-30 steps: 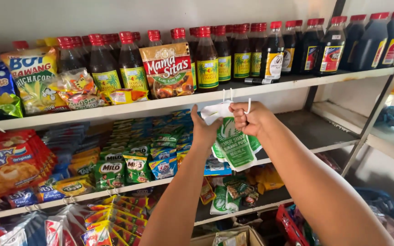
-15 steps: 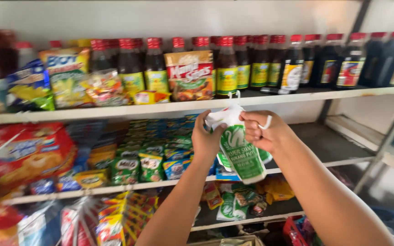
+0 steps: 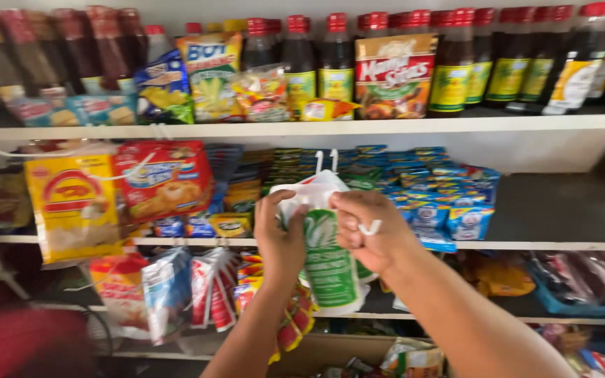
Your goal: Restocking grocery items from a box onto store shelves.
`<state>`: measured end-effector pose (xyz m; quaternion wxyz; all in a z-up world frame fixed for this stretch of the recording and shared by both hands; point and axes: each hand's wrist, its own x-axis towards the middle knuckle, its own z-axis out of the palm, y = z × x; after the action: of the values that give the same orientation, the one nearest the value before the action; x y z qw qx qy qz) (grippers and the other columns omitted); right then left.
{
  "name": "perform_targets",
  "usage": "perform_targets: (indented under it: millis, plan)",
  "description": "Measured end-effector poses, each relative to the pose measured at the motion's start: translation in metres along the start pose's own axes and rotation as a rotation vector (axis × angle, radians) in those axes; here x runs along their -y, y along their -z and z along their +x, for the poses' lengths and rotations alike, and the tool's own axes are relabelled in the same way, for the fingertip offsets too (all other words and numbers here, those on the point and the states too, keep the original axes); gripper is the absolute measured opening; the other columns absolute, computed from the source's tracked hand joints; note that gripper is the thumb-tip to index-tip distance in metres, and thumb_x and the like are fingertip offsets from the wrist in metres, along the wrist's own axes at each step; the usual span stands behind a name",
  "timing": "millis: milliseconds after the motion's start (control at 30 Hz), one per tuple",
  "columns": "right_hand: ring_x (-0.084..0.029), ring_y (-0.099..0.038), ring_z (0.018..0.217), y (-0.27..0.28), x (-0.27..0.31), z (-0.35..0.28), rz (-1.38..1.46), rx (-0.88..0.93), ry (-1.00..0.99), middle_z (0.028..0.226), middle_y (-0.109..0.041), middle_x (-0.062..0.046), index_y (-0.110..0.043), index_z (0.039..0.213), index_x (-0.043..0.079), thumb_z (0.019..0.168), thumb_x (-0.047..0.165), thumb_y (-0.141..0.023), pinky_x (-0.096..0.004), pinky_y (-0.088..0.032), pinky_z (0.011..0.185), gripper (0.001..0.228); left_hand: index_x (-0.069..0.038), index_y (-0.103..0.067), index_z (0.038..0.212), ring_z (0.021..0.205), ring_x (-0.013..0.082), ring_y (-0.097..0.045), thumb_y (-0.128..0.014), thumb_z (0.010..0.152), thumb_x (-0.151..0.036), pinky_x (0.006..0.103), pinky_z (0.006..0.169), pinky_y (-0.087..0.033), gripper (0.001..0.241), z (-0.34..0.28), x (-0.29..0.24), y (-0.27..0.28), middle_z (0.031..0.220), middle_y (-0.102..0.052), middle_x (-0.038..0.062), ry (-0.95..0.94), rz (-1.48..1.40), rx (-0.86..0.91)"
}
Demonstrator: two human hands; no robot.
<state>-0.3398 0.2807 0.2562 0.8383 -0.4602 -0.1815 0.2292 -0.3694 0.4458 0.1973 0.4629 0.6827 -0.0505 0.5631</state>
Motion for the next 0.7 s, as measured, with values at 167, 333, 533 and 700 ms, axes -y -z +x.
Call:
perform_targets:
  millis: [167,333,533,700]
  plan:
    - [-0.01,-0.038,0.041,-0.061,-0.05,0.047,0.051,0.081,-0.006,0.054,-0.047,0.003,-0.064,0.085,0.001,0.094,0.018,-0.067,-0.029,-0.031,0.045,0.019,-0.008,-0.071,0.1,0.094,0.0265,-0.061,-0.072,0.09,-0.002,0.0365,0.082,-0.049,0.012,0.033,0.027,0.067,0.098,-0.064,0.01,-0.026,0.11,0.041]
    - [-0.01,-0.037,0.041,-0.101,-0.081,0.1,0.073,0.096,-0.026,0.055,-0.046,0.004,-0.061,0.083,0.003,0.096,0.019,-0.066,-0.029,-0.031,0.046,0.021,-0.008,-0.071,0.101,0.095,0.0287,-0.061,-0.071,0.09,-0.002,0.0376,0.081,-0.049,0.013,0.067,0.056,0.106,0.098,-0.063,0.012,0.005,0.174,0.039]
    - [-0.01,-0.032,0.037,-0.121,-0.094,0.167,0.024,0.035,0.027,0.05,-0.041,0.003,-0.059,0.079,0.005,0.095,0.019,-0.065,-0.03,-0.027,0.043,0.022,-0.01,-0.069,0.108,0.102,0.0353,-0.062,-0.074,0.089,-0.007,0.0425,0.089,-0.05,0.02,0.105,0.09,0.116,0.107,-0.064,0.016,-0.067,0.265,0.081]
    - [-0.009,-0.028,0.042,-0.119,-0.078,0.205,0.063,0.033,0.02,0.053,-0.039,0.006,-0.059,0.08,0.006,0.095,0.016,-0.065,-0.029,-0.028,0.046,0.019,-0.013,-0.067,0.12,0.105,0.0401,-0.061,-0.08,0.085,-0.015,0.045,0.089,-0.051,0.037,0.127,0.093,0.108,0.117,-0.059,0.021,0.018,0.242,0.152]
